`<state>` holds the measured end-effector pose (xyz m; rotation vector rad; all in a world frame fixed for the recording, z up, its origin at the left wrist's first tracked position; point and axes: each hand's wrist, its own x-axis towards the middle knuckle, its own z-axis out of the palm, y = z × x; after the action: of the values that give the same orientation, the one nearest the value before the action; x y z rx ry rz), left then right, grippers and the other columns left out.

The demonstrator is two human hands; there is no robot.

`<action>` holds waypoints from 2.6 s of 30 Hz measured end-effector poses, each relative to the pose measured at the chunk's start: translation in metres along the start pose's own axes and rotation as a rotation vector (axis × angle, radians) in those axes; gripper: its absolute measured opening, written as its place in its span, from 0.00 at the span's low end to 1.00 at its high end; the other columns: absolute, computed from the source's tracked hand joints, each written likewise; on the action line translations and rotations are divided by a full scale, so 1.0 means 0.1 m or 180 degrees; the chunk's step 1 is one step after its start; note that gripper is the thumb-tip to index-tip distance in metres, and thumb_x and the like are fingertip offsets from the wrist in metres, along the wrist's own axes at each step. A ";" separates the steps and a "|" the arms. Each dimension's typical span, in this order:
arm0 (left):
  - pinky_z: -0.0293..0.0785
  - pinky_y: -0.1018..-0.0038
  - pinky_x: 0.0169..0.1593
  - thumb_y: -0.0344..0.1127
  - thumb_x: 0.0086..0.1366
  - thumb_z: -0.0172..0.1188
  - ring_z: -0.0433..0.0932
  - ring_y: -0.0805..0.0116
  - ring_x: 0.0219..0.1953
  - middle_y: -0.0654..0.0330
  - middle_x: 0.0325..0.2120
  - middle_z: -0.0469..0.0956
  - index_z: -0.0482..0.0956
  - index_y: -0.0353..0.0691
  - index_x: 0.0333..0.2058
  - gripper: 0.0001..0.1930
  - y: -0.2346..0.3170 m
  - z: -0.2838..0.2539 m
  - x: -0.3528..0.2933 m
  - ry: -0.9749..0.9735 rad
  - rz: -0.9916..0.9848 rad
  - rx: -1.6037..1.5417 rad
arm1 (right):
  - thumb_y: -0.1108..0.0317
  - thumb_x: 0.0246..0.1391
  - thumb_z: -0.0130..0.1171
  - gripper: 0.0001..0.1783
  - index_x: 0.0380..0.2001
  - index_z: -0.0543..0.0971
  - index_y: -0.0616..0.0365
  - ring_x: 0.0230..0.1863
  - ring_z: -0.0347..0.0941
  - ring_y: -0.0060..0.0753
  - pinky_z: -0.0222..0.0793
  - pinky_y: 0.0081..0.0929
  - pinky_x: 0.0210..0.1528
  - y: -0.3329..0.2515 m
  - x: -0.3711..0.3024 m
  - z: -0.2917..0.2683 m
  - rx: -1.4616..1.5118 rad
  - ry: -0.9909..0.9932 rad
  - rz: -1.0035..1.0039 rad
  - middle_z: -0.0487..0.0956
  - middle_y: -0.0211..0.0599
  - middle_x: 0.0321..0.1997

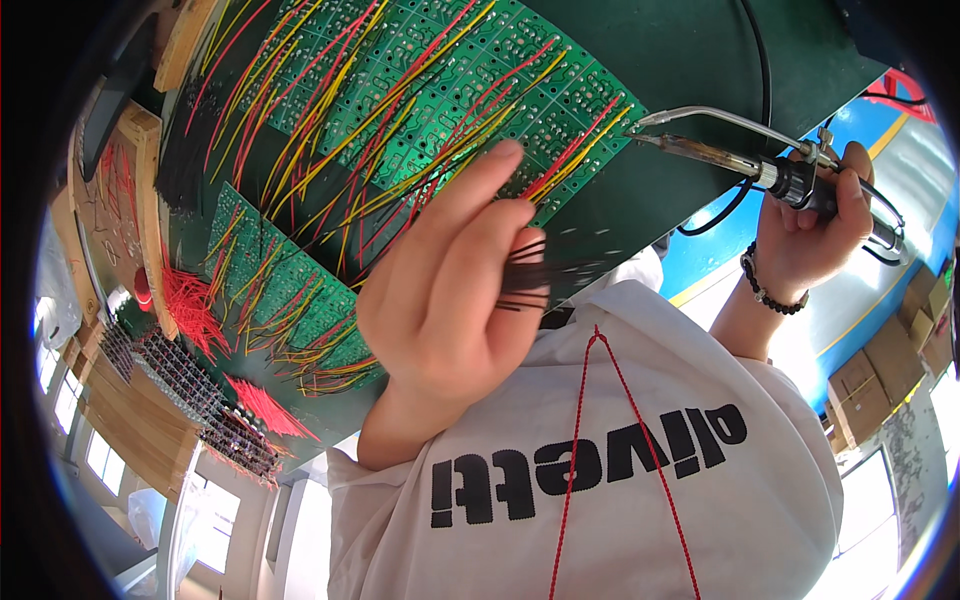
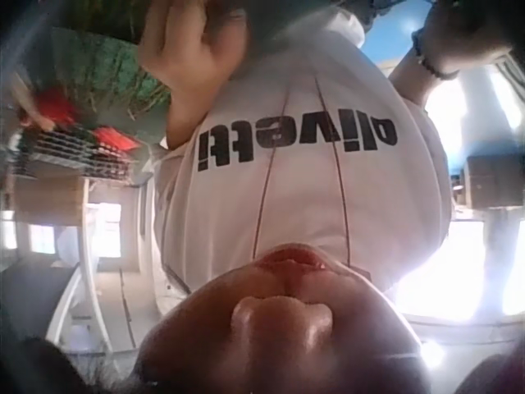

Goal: The person solders wires onto circuit boards using a soldering iron, first attaching black wires and then soldering red wires into the boards.

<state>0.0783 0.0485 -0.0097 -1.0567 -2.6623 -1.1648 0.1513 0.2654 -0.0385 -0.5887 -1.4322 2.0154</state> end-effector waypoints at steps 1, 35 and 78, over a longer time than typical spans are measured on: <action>0.72 0.80 0.29 0.24 0.50 0.56 0.76 0.62 0.27 0.48 0.32 0.76 0.73 0.30 0.25 0.03 -0.05 -0.01 0.00 0.0164 0.0106 -0.0024 | 0.66 0.50 0.43 0.11 0.19 0.56 0.52 0.09 0.51 0.07 0.45 0.05 0.10 0.00 0.00 -0.02 0.0012 0.0009 -0.0009 0.61 0.21 0.09; 0.72 0.80 0.31 0.18 0.48 0.57 0.76 0.67 0.28 0.49 0.28 0.77 0.73 0.28 0.26 0.05 0.04 0.07 0.23 -0.0058 0.0132 -0.0333 | 0.71 0.47 0.48 0.11 0.17 0.58 0.55 0.09 0.46 0.14 0.44 0.12 0.12 -0.03 0.11 -0.10 0.0281 0.0069 -0.0098 0.62 0.30 0.11; 0.68 0.83 0.22 0.24 0.49 0.55 0.76 0.68 0.24 0.51 0.35 0.77 0.68 0.34 0.18 0.06 0.00 0.10 0.17 -0.0433 0.0386 0.0309 | 0.68 0.46 0.39 0.10 0.16 0.54 0.52 0.08 0.46 0.10 0.52 0.11 0.16 -0.06 0.04 -0.05 -0.0644 0.0423 -0.0056 0.59 0.25 0.09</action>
<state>0.0674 0.0648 -0.0116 -1.3034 -2.6779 -0.9649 0.1529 0.2729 -0.0345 -0.7779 -1.5642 1.7942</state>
